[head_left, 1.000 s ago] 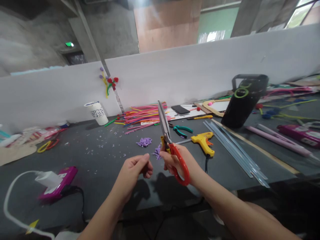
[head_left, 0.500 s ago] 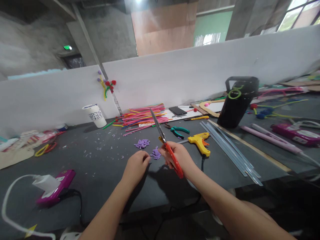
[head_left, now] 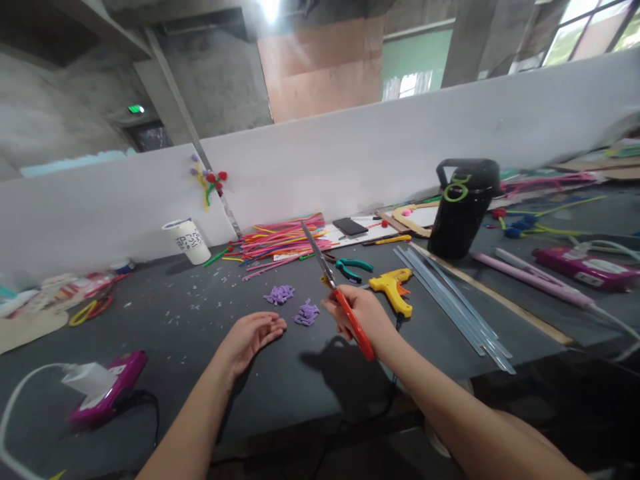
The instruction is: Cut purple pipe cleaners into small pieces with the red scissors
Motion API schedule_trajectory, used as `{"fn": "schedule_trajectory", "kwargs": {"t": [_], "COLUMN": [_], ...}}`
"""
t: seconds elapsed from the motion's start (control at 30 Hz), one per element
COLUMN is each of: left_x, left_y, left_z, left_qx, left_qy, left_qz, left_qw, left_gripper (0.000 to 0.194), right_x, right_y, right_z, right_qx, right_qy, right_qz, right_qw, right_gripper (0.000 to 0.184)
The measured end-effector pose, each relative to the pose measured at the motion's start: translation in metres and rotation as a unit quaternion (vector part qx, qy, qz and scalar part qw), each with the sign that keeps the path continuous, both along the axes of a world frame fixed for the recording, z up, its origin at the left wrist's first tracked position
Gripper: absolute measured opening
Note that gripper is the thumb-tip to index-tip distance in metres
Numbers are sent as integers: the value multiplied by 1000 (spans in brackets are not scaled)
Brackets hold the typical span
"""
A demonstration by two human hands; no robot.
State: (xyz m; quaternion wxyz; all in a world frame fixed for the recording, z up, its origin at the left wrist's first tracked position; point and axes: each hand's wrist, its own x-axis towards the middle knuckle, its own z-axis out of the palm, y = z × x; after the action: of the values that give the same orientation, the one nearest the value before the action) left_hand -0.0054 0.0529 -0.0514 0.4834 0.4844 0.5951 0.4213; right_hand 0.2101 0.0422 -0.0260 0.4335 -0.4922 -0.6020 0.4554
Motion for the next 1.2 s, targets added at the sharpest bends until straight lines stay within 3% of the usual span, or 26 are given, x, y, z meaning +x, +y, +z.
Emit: {"fn": "schedule_trajectory", "kwargs": {"t": [0.1, 0.2, 0.27, 0.33, 0.4, 0.47, 0.53, 0.57, 0.63, 0.7, 0.77, 0.83, 0.87, 0.9, 0.97, 1.03, 1.07, 1.13, 1.2], "left_x": [-16, -26, -19, -3, 13, 19, 8, -2, -25, -37, -29, -2, 15, 31, 54, 55, 47, 19, -13], "left_y": [4, 1, -10, -24, -35, -38, -30, -24, -12, -6, -11, -24, -31, -38, -47, -46, -43, -33, -21], "left_z": [0, 6, 12, 15, 17, 17, 16, 16, 15, 17, 20, 20, 19, 17, 11, 5, 4, 3, 6], "left_qx": [32, 39, 8, -73, -190, -201, -180, -138, -76, -23, 4, -5, -55, -95, -146, -151, -129, -8, 55], "left_qy": [-49, -87, -114, -132, -204, -245, -219, -188, -173, -172, -176, -192, -226, -264, -311, -315, -281, -134, -78], "left_qz": [97, 126, 86, -5, -172, -198, -125, -27, 67, 117, 117, 47, -56, -132, -192, -154, -104, 62, 160], "left_qw": [994, 987, 990, 989, 945, 927, 951, 972, 980, 978, 977, 980, 971, 951, 919, 924, 945, 989, 982], "left_gripper": [13, 13, 12, 17, 22, 20, 17, 12, 2, 4, 2, 10, 12, 14, 17, 16, 15, 13, 10], "right_x": [0, -1, -2, -1, -1, 1, 3, 4, 6, 8, 8, 7, 6, 5, 4, 3, 4, 5, 6], "right_y": [-2, -2, -1, 0, 1, 1, 0, 0, -2, -4, -4, -4, -3, -2, -1, 0, 0, 0, -1], "right_z": [1, 2, 1, -1, -3, -3, -2, -1, 2, 5, 6, 4, 3, 2, -1, -2, -2, -1, 0], "right_qx": [-3, -2, 0, 3, 6, 5, -1, -4, -11, -15, -16, -13, -10, -8, -4, -2, -3, -6, -12], "right_qy": [4, 10, 12, 12, 11, 10, 9, 8, 7, 10, 15, 19, 20, 19, 14, 10, 8, 7, 8], "right_qz": [3, 7, 10, 13, 14, 13, 10, 8, 4, 3, 5, 6, 7, 8, 9, 10, 10, 9, 7], "right_qw": [1000, 1000, 1000, 1000, 1000, 1000, 1000, 1000, 1000, 1000, 1000, 1000, 1000, 1000, 1000, 1000, 1000, 1000, 1000], "right_gripper": [12, 13, 13, 14, 15, 17, 18, 17, 16, 16, 16, 16, 17, 16, 16, 16, 16, 16, 16]}}
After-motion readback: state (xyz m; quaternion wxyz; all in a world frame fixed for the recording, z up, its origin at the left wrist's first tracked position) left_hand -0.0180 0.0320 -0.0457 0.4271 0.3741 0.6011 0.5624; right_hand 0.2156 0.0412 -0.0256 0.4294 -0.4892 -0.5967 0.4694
